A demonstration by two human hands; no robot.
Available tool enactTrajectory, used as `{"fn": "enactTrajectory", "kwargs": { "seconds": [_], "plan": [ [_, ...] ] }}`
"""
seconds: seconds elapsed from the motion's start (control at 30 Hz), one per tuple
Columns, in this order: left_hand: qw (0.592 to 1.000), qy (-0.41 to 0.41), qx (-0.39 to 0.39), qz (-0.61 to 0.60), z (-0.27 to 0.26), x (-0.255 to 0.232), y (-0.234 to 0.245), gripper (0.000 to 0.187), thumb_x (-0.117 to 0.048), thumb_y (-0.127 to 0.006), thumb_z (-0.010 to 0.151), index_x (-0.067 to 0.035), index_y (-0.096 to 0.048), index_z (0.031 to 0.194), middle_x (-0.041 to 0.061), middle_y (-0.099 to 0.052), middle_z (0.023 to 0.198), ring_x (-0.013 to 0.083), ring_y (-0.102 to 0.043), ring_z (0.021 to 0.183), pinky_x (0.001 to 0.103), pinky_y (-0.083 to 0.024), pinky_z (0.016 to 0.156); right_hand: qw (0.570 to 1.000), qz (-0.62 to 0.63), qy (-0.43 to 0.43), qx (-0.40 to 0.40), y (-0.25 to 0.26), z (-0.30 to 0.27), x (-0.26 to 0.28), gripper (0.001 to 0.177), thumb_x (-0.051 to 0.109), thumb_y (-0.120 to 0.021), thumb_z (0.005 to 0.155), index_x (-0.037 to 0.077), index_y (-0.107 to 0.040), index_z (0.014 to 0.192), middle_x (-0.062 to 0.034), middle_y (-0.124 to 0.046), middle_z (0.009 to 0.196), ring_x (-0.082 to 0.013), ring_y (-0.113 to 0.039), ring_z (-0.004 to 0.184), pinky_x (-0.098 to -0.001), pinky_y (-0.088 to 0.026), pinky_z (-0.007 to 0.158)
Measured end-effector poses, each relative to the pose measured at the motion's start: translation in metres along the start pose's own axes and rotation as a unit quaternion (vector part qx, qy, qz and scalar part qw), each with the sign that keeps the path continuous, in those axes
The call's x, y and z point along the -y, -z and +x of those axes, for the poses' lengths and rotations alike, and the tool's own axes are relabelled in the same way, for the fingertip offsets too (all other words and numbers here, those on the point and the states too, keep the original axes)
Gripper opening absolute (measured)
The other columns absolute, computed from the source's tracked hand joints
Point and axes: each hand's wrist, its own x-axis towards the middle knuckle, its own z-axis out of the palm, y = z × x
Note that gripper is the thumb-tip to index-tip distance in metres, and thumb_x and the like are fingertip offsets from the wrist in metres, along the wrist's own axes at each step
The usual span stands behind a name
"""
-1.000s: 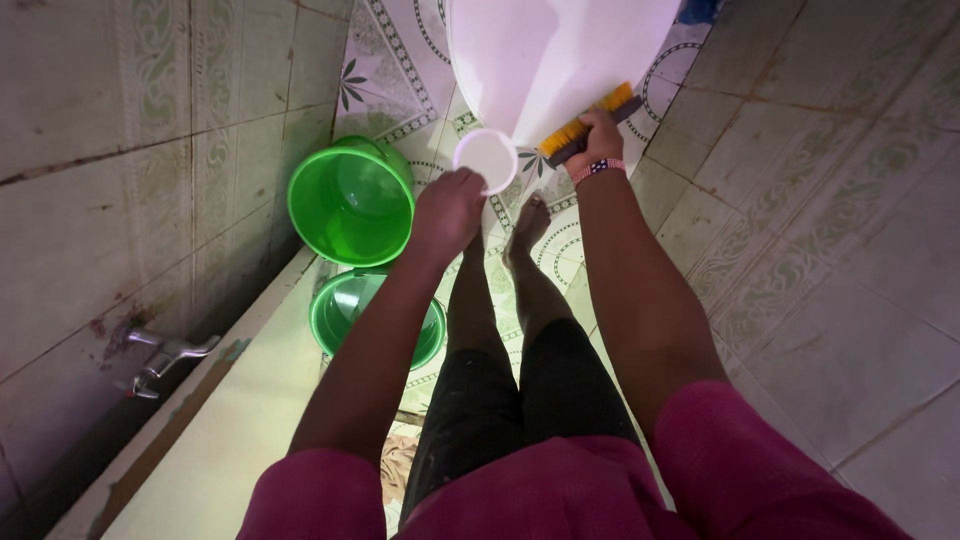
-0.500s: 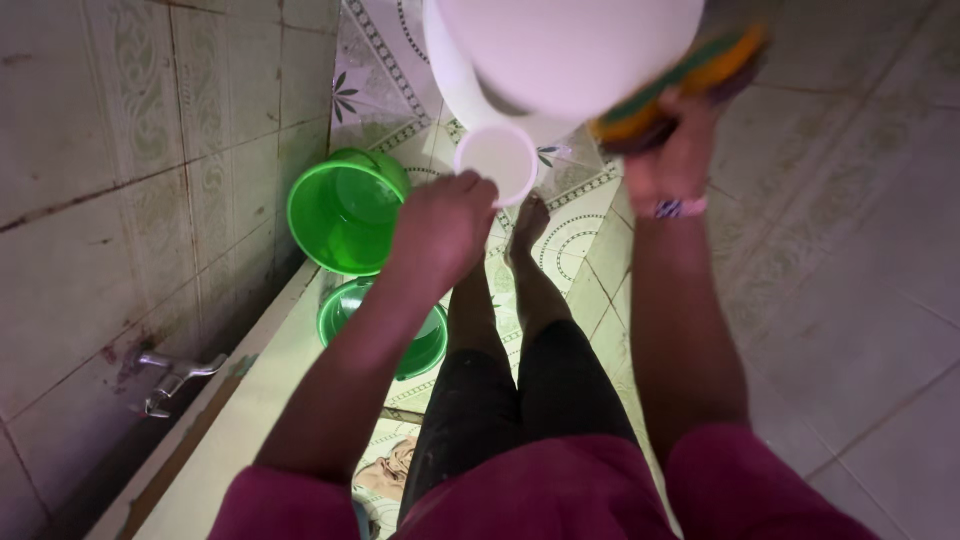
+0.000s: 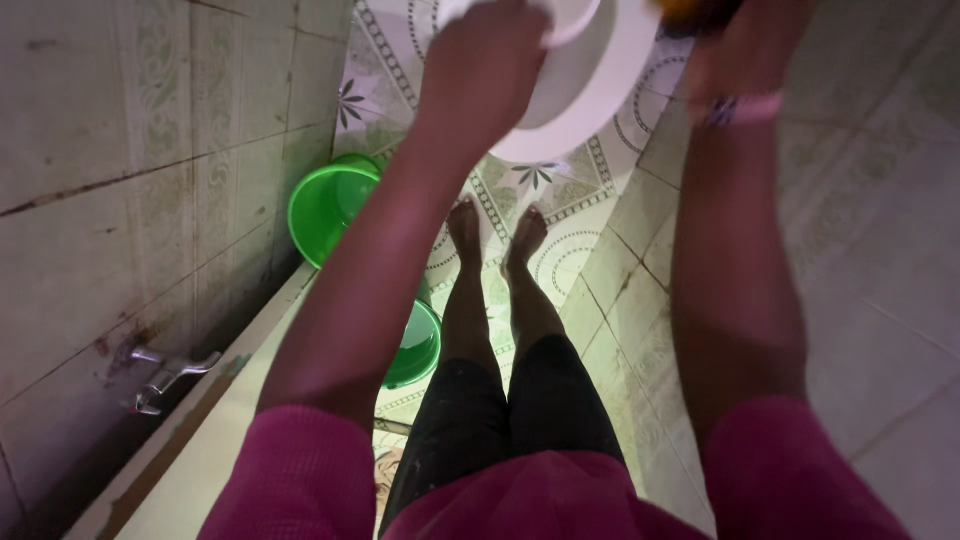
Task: The person scoops water from a green bucket with a white cup and pours it into the toilet bowl. They then use a blue toilet brush to scrub the inside of the bowl repeatedly.
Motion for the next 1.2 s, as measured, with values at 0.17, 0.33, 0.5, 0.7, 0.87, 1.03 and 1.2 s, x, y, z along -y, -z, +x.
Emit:
{"fn": "enactTrajectory", "kwargs": {
  "seconds": [0.17, 0.33, 0.5, 0.7, 0.87, 1.03, 1.2],
  "plan": [
    [0.996, 0.009, -0.06, -0.063, -0.101, 0.039, -0.02, 0.022, -0.008, -0.076, 0.084, -0.01, -0.074, 0.107, 0.008, -0.071, 0.103, 0.029, -0.069, 0.093, 0.045, -0.056, 0.078, 0.994, -0.087, -0.064, -0.007, 0.021, -0.025, -0.09, 0.043, -0.008, -0.057, 0.092, 0.001, -0.046, 0.133, -0.0123, -0.061, 0.116, -0.0296, -0.068, 0.109, -0.0454, -0.062, 0.095],
    [0.987, 0.125, -0.077, -0.071, -0.225, 0.071, -0.033, 0.023, -0.003, -0.075, 0.085, -0.01, -0.075, 0.108, 0.008, -0.072, 0.104, 0.0274, -0.069, 0.093, 0.042, -0.057, 0.082, 0.947, -0.257, -0.185, 0.055, 0.01, -0.086, -0.209, 0.048, -0.002, -0.068, 0.093, 0.003, -0.048, 0.136, -0.0086, -0.065, 0.116, -0.0208, -0.065, 0.104, -0.0358, -0.056, 0.093],
    [0.962, 0.266, -0.042, -0.049, -0.33, 0.11, -0.059, 0.021, -0.003, -0.073, 0.085, -0.009, -0.075, 0.105, 0.01, -0.073, 0.106, 0.0312, -0.07, 0.097, 0.044, -0.057, 0.085, 0.89, -0.314, -0.318, 0.092, -0.022, -0.138, -0.31, 0.053, 0.003, -0.071, 0.084, 0.007, -0.048, 0.132, -0.0036, -0.064, 0.101, -0.0177, -0.066, 0.087, -0.0369, -0.059, 0.077],
    [0.935, 0.339, -0.095, -0.042, -0.403, 0.162, -0.103, 0.016, -0.006, -0.072, 0.088, -0.01, -0.075, 0.104, 0.01, -0.073, 0.107, 0.0306, -0.07, 0.098, 0.044, -0.057, 0.089, 0.837, -0.41, -0.225, 0.284, -0.027, -0.175, -0.416, 0.045, 0.005, -0.082, 0.091, 0.004, -0.056, 0.127, -0.003, -0.064, 0.101, -0.0153, -0.065, 0.089, -0.0311, -0.058, 0.078],
    [0.91, 0.389, -0.133, -0.048, -0.431, 0.19, -0.143, 0.016, -0.009, -0.071, 0.088, -0.011, -0.075, 0.103, 0.009, -0.072, 0.105, 0.0311, -0.07, 0.099, 0.043, -0.057, 0.087, 0.816, -0.392, -0.348, 0.244, -0.029, -0.185, -0.451, 0.05, 0.006, -0.077, 0.083, 0.009, -0.05, 0.125, -0.0022, -0.06, 0.088, -0.014, -0.059, 0.065, -0.0288, -0.05, 0.049],
    [0.898, 0.417, -0.132, -0.043, -0.463, 0.19, -0.174, 0.016, -0.008, -0.069, 0.087, -0.012, -0.074, 0.101, 0.009, -0.07, 0.105, 0.0323, -0.069, 0.098, 0.045, -0.056, 0.085, 0.813, -0.407, -0.312, 0.277, -0.021, -0.199, -0.46, 0.04, 0.005, -0.076, 0.088, 0.006, -0.051, 0.12, -0.0029, -0.062, 0.092, -0.0136, -0.063, 0.069, -0.0299, -0.054, 0.052],
    [0.904, 0.425, -0.049, -0.019, -0.487, 0.24, -0.245, 0.011, -0.011, -0.067, 0.092, -0.013, -0.074, 0.101, 0.011, -0.068, 0.103, 0.0329, -0.068, 0.097, 0.046, -0.057, 0.082, 0.82, -0.388, -0.26, 0.331, -0.001, -0.189, -0.486, 0.04, 0.001, -0.079, 0.095, 0.003, -0.052, 0.125, -0.0047, -0.063, 0.1, -0.0137, -0.065, 0.081, -0.0296, -0.057, 0.066]
  ]
}}
